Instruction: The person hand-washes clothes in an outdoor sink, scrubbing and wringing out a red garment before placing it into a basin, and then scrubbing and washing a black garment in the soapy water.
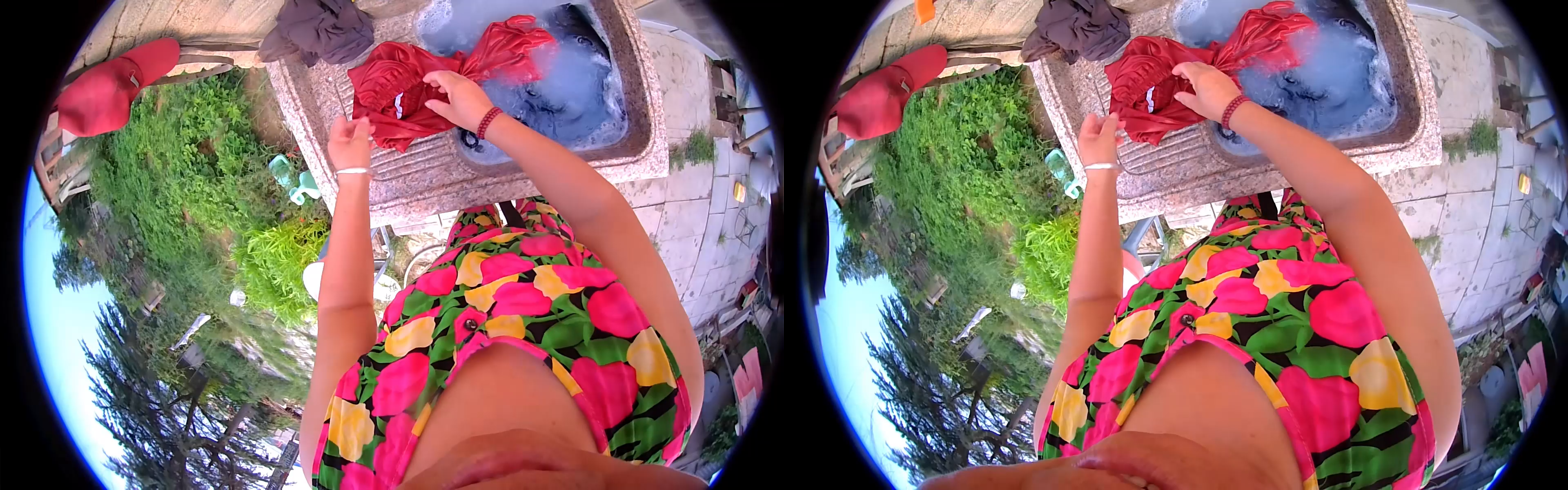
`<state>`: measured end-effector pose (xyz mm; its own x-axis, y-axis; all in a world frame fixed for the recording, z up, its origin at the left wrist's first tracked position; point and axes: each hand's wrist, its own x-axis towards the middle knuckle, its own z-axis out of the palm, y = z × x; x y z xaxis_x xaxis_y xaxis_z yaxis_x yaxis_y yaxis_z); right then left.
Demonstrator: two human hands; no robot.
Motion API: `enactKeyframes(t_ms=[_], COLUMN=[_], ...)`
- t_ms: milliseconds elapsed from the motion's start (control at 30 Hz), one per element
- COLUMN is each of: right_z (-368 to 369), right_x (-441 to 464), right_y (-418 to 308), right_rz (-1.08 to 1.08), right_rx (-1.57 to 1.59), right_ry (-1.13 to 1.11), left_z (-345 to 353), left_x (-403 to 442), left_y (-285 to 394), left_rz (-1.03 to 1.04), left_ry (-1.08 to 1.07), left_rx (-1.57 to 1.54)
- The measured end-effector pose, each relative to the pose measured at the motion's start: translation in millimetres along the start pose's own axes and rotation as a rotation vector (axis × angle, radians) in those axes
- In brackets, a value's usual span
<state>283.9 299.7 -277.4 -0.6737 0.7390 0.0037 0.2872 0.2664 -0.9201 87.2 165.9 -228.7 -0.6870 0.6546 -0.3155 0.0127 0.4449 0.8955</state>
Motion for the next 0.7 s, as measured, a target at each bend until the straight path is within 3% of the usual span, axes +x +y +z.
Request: enactKeyframes(t_ms=[33, 67, 100, 167, 267, 367, 533, 633, 700], right_z=[11, 21, 29, 37, 44, 40, 28, 0, -24], right_x=[8, 18, 27, 36, 40, 27, 10, -9, -19], right_y=[0, 2, 5, 8, 7, -8, -11, -53, -86], right_rz=[0.027, 0.055, 0.082, 0.137, 0.185, 0.001, -0.137, -0.170, -0.134], right_rx=[-0.007, -0.015, -0.024, -0.152, -0.246, -0.326, -0.084, -0.064, 0.048], right_ry=[0.027, 0.057, 0.088, -0.043, -0.146, 0.060, 0.092, 0.242, 0.264], left_z=[11, 18, 27, 42, 46, 39, 38, 48, 66], left_x=[6, 20, 26, 35, 36, 26, 2, -12, -22], left_y=[3, -7, -12, -28, -30, -18, -5, 21, 30], left_rz=[0.033, 0.097, 0.386, 0.729, 0.319, 0.279, 0.707, 0.733, 0.707], left_ry=[-0.043, -0.086, -0.045, 0.143, -0.017, -0.059, 0.014, -0.110, -0.023], left_rx=[0.015, 0.257, 0.543, 0.980, 0.970, 0.920, 0.647, 0.659, 0.645])
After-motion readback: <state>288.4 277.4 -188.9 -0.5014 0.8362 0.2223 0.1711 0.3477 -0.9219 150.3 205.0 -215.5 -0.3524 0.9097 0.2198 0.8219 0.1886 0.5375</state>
